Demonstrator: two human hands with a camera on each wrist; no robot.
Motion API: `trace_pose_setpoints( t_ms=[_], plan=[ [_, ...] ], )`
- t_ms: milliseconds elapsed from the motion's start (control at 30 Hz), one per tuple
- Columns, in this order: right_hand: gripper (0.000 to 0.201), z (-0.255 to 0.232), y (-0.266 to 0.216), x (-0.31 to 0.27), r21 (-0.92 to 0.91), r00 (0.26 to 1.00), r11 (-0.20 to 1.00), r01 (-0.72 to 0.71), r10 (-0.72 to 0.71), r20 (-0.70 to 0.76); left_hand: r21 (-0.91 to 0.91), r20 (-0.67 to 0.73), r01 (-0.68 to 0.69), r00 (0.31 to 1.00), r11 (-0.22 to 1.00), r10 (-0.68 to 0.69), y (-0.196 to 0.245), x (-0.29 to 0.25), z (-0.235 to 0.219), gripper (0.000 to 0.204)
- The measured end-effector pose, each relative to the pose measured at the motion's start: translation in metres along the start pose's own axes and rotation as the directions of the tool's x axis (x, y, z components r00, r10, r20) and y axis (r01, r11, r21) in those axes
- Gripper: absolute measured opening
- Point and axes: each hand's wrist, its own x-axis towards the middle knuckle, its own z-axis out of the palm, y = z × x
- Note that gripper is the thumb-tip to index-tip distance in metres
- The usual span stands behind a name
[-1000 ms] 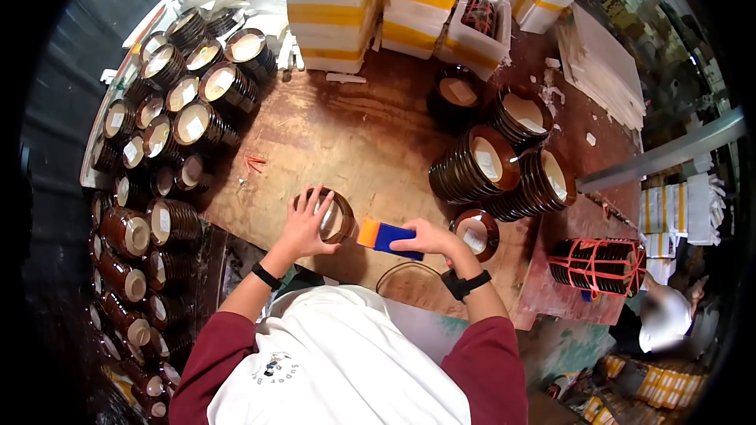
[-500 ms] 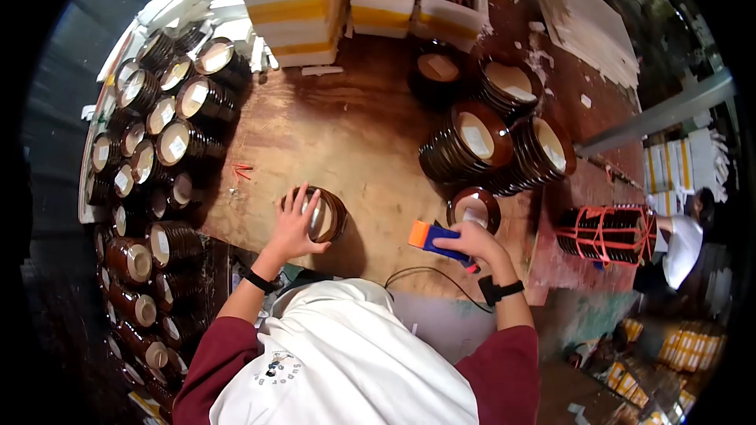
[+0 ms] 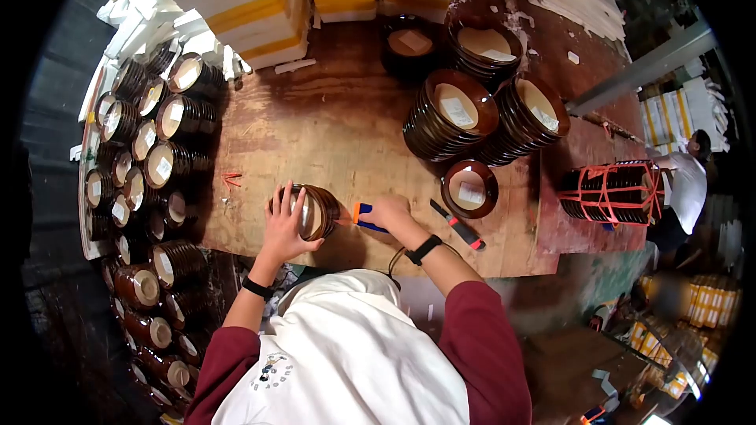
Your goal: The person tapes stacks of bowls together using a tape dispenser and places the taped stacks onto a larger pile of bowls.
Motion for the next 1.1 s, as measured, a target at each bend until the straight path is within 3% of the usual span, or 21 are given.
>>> trace_pose_setpoints(
  t_ms=[67,267,467,700,833,967,1033,1100],
  plan=[
    [0.059,0.005,-0.009,0.010,-0.010,0.998,0.999,-0.041,0.041,0.041,0.000,-0.007,-0.007,1.000,1.000,0.007,0.000,0.000,0.000,0.117],
    [0.063,0.014,-0.018,0.028,0.052,1.000,0.998,0.024,-0.025,0.008,0.016,0.002,-0.010,1.000,1.000,0.010,0.000,0.002,0.001,0.117],
    [0.062,0.022,0.003,0.046,0.057,0.986,0.985,0.164,-0.163,-0.022,0.029,0.003,-0.015,1.000,0.999,0.015,0.000,0.003,0.001,0.117],
    [0.057,0.049,-0.009,0.053,0.094,0.958,0.968,0.233,-0.212,-0.191,0.038,-0.017,-0.012,1.000,0.999,0.012,0.001,0.003,0.005,0.118],
    [0.053,0.043,0.000,0.046,0.184,0.976,0.966,0.179,-0.151,-0.156,0.043,0.013,0.000,1.000,0.999,-0.001,0.002,0.003,0.003,0.121],
    [0.055,0.039,0.008,0.008,0.291,0.960,0.945,0.146,-0.064,-0.274,0.059,0.025,-0.003,1.000,0.998,0.001,0.005,0.004,0.003,0.118],
    [0.054,0.037,0.018,-0.006,0.305,0.983,0.952,0.015,0.042,-0.180,0.048,0.042,0.013,0.999,0.999,-0.015,0.010,0.002,-0.001,0.110],
    [0.057,0.033,0.029,-0.022,0.382,0.986,0.920,-0.093,0.137,-0.090,0.129,0.058,-0.140,0.989,0.982,0.133,0.021,-0.002,0.000,0.097]
  ],
)
